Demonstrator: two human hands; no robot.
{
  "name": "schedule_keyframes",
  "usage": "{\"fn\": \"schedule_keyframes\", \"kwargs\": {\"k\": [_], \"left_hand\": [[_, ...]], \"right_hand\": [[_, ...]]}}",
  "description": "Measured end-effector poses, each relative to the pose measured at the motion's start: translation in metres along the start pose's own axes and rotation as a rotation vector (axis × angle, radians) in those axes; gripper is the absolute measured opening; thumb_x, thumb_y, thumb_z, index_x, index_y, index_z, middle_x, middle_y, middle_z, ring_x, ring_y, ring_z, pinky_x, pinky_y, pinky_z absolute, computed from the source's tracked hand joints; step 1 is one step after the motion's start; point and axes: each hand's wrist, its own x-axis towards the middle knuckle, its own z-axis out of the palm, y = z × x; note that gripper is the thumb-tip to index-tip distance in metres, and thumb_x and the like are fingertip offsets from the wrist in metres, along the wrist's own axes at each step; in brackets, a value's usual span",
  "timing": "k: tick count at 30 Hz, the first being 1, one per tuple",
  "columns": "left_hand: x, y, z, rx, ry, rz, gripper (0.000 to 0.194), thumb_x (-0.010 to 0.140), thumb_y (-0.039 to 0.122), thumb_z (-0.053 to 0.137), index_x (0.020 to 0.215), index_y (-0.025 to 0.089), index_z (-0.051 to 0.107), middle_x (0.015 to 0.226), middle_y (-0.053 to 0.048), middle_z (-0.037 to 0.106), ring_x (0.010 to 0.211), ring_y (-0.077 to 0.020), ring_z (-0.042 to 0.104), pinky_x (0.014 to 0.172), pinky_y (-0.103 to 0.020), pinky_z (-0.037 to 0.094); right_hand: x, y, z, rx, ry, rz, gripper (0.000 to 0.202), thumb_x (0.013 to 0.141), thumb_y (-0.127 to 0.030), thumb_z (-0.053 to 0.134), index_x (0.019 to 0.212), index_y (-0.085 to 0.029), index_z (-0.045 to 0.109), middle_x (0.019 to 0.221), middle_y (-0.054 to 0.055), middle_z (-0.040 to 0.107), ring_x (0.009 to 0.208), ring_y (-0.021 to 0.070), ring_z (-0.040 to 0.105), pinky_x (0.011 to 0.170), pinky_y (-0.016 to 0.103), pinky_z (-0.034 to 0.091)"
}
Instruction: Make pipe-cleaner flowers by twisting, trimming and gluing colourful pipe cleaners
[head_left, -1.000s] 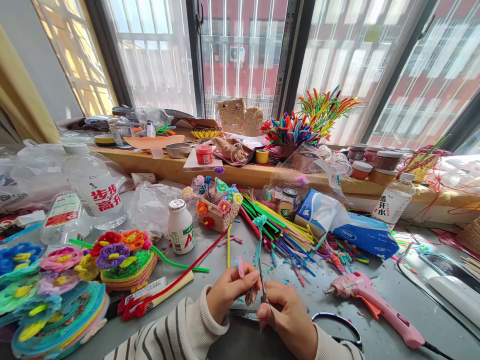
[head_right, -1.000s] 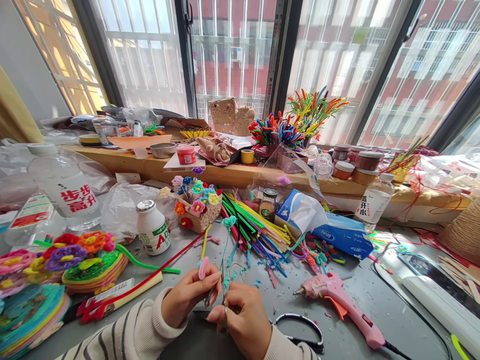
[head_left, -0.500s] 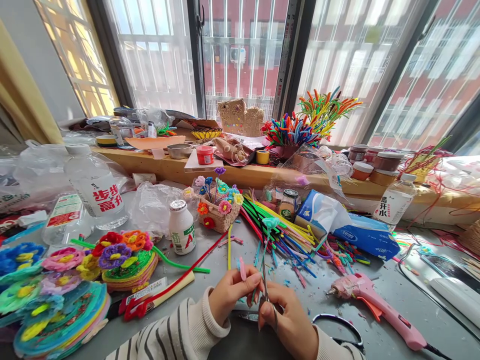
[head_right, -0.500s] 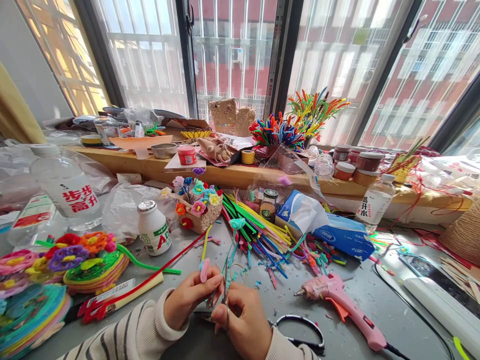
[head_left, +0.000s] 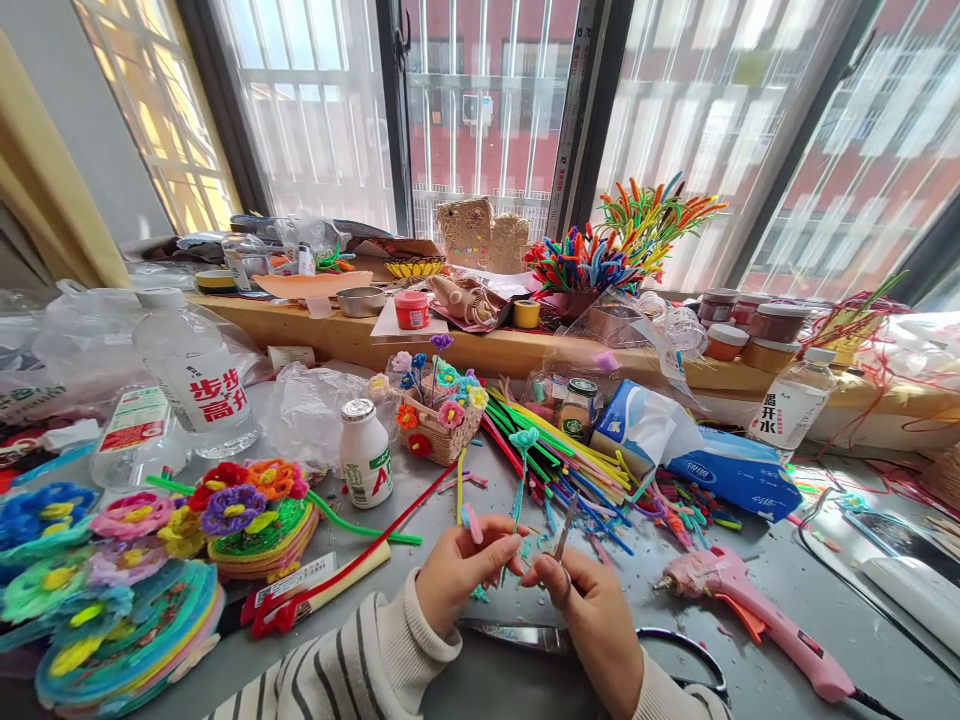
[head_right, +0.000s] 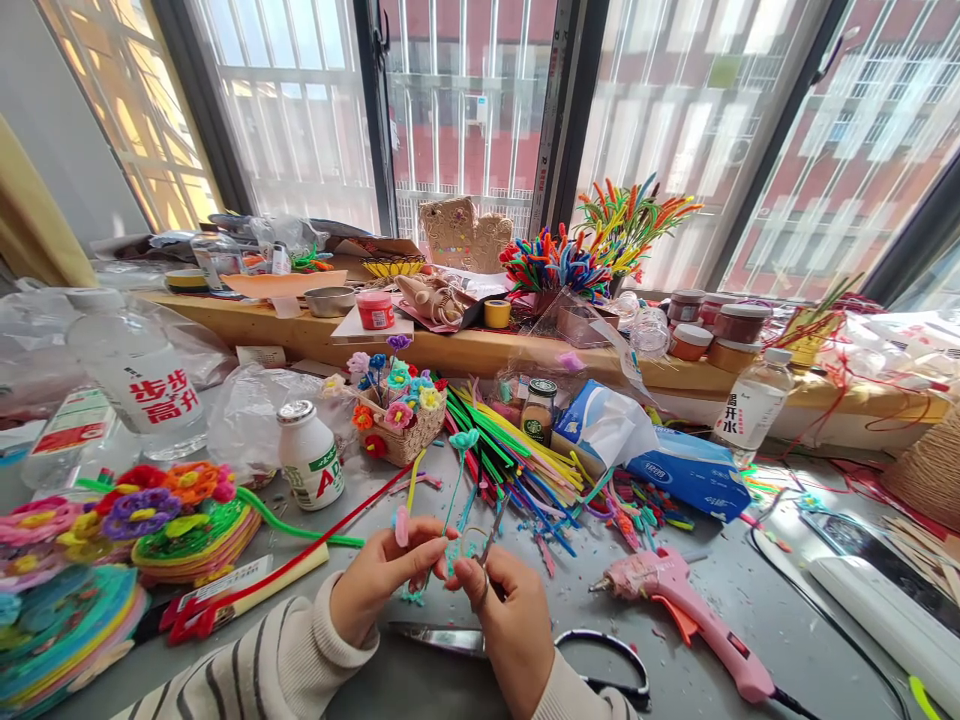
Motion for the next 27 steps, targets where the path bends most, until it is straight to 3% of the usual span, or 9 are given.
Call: {"fn": "schedule_keyframes", "kwargs": {"k": [4, 8, 13, 19, 27], "left_hand": [[-0.001, 0.001, 0.003, 0.031, -0.020, -0.037, 0.021, 0.059, 0.031, 0.058, 0.067, 0.011, 0.058, 0.050, -0.001, 0.056, 0.038, -0.0041, 0.036, 0.038, -0.018, 0.026], [-0.002, 0.000, 0.008, 0.055, -0.077, -0.072, 0.020, 0.057, 0.031, 0.059, 0.059, 0.011, 0.056, 0.049, -0.001, 0.057, 0.040, -0.0052, 0.039, 0.039, -0.018, 0.028], [-0.004, -0.005, 0.011, 0.111, -0.105, -0.099, 0.022, 0.055, 0.032, 0.061, 0.056, 0.011, 0.053, 0.049, 0.001, 0.055, 0.036, -0.0033, 0.035, 0.037, -0.018, 0.027], [-0.005, 0.003, 0.010, 0.029, 0.054, -0.013, 0.029, 0.056, 0.036, 0.058, 0.072, 0.013, 0.052, 0.057, 0.003, 0.049, 0.039, -0.0033, 0.037, 0.035, -0.017, 0.027], [-0.003, 0.004, 0.007, 0.005, 0.072, 0.001, 0.024, 0.054, 0.034, 0.060, 0.054, 0.012, 0.050, 0.040, 0.007, 0.042, 0.032, -0.0018, 0.033, 0.032, -0.017, 0.021]], "right_hand": [[0.003, 0.000, -0.005, 0.074, 0.109, 0.058, 0.028, 0.070, -0.039, 0.046, 0.074, -0.016, 0.063, 0.070, 0.003, 0.061, 0.068, 0.0167, 0.054, 0.062, 0.024, 0.041], [0.004, 0.003, -0.007, 0.129, 0.166, 0.081, 0.025, 0.068, -0.036, 0.050, 0.076, -0.016, 0.062, 0.075, 0.004, 0.061, 0.071, 0.0181, 0.054, 0.065, 0.027, 0.042], [0.003, -0.001, -0.006, 0.092, 0.128, 0.050, 0.024, 0.067, -0.036, 0.051, 0.064, -0.015, 0.061, 0.058, 0.002, 0.056, 0.056, 0.0135, 0.050, 0.052, 0.022, 0.040], [0.002, -0.006, -0.003, 0.040, 0.043, 0.043, 0.027, 0.067, -0.038, 0.050, 0.060, -0.014, 0.059, 0.055, 0.000, 0.053, 0.053, 0.0113, 0.045, 0.049, 0.020, 0.037], [0.001, 0.000, 0.003, 0.008, -0.108, 0.065, 0.035, 0.068, -0.045, 0.046, 0.056, -0.013, 0.055, 0.057, 0.001, 0.052, 0.056, 0.0114, 0.046, 0.050, 0.020, 0.035]]}}
